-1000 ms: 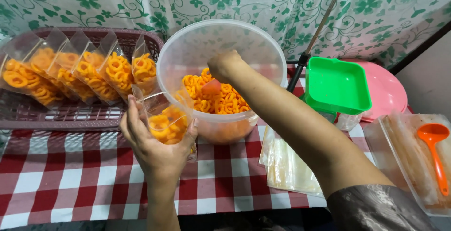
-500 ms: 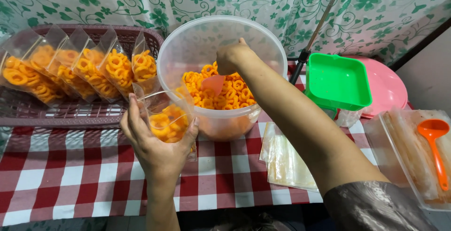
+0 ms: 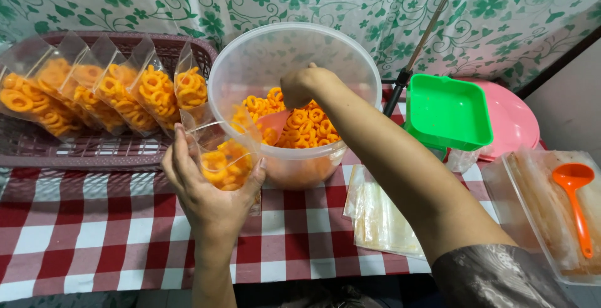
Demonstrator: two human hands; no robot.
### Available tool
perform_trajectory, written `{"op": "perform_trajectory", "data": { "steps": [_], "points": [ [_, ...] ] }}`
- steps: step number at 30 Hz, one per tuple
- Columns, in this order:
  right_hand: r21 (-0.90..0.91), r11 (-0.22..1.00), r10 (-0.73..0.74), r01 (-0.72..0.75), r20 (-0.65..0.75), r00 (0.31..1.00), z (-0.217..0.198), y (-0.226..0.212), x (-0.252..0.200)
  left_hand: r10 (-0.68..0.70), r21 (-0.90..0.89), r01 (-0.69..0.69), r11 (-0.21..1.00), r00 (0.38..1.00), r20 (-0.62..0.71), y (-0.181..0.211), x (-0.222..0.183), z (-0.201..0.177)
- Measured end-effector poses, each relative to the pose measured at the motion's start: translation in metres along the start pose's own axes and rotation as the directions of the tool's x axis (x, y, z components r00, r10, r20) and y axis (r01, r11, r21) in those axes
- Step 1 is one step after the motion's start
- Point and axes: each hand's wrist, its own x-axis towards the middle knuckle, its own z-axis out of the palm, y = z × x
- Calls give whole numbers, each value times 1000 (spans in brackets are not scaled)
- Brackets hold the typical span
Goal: Scooping orange ring snacks from a large container into small plastic bags and sealing them.
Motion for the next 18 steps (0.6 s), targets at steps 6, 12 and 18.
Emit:
{"op": "perform_trajectory", "data": {
  "steps": [6, 12, 18],
  "points": [
    [-1, 1000, -21, 21, -13, 1000, 3, 8, 8, 13, -25, -14, 1000, 1000, -4, 1, 0, 1],
    [6, 1000, -3, 4, -43, 999, 2, 11, 6, 11, -51, -12, 999, 1000, -8, -2, 1, 1],
    [133, 991, 11, 1, -87, 996, 0, 12, 5, -28, 24, 28, 999, 1000, -9, -4, -1, -3]
  ]
}}
